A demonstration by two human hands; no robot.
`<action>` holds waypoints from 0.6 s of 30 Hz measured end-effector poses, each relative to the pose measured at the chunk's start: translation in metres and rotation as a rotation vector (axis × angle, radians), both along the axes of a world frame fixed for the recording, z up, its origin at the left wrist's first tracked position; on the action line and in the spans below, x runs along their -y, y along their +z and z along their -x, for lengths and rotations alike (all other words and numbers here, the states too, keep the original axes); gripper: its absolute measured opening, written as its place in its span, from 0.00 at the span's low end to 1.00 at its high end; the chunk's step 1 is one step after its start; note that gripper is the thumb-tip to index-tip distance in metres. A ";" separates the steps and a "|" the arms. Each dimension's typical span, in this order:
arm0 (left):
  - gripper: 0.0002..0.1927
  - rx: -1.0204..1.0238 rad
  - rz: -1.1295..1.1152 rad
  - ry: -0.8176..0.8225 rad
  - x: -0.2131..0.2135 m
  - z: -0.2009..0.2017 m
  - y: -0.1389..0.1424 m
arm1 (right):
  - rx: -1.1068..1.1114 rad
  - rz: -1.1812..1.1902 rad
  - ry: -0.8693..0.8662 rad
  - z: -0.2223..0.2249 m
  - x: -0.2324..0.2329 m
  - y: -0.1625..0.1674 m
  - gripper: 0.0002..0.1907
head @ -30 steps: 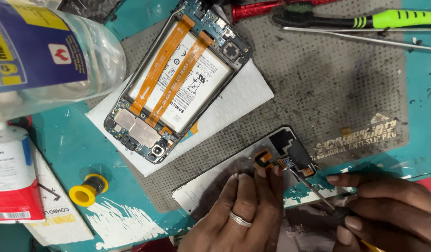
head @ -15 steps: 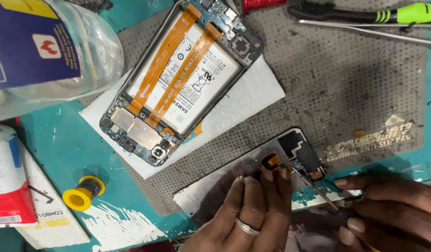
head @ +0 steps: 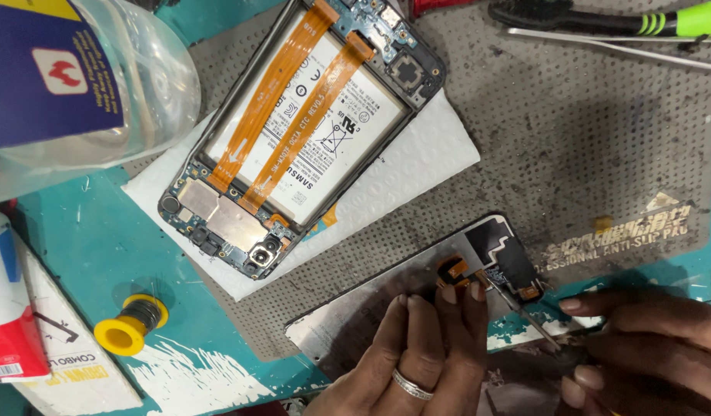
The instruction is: The person works at a repair bench on a disassembled smartphone, using a yellow-handled pry tool to separate and lift the display assembly with its attached flex cable from the phone frame, repositioning the panel and prying along its edges while the phone body with battery lies beside the work area.
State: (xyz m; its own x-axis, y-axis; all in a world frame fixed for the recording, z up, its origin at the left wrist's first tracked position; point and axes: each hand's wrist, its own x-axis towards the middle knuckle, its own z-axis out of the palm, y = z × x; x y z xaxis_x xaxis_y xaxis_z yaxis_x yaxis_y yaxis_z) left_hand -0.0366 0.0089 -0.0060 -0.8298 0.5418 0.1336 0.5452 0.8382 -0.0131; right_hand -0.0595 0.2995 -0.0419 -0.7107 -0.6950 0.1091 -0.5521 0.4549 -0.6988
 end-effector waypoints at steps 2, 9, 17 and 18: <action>0.14 0.008 -0.010 0.000 0.000 0.000 -0.001 | -0.002 0.011 -0.013 0.001 0.003 0.000 0.10; 0.14 0.025 -0.017 0.012 -0.002 -0.001 0.000 | 0.035 0.013 0.012 0.009 0.009 0.007 0.11; 0.14 0.020 -0.007 -0.001 0.000 0.000 0.002 | 0.008 -0.004 -0.003 0.004 0.005 0.003 0.11; 0.14 0.020 -0.005 0.003 0.000 0.000 0.002 | 0.030 -0.002 -0.014 0.005 0.002 0.003 0.11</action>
State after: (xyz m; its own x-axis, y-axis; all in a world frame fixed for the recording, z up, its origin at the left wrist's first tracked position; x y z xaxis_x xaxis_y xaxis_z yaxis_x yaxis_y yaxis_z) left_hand -0.0371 0.0094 -0.0039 -0.8338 0.5390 0.1199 0.5430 0.8397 0.0016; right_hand -0.0644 0.2975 -0.0387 -0.7233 -0.6851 0.0862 -0.5246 0.4640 -0.7139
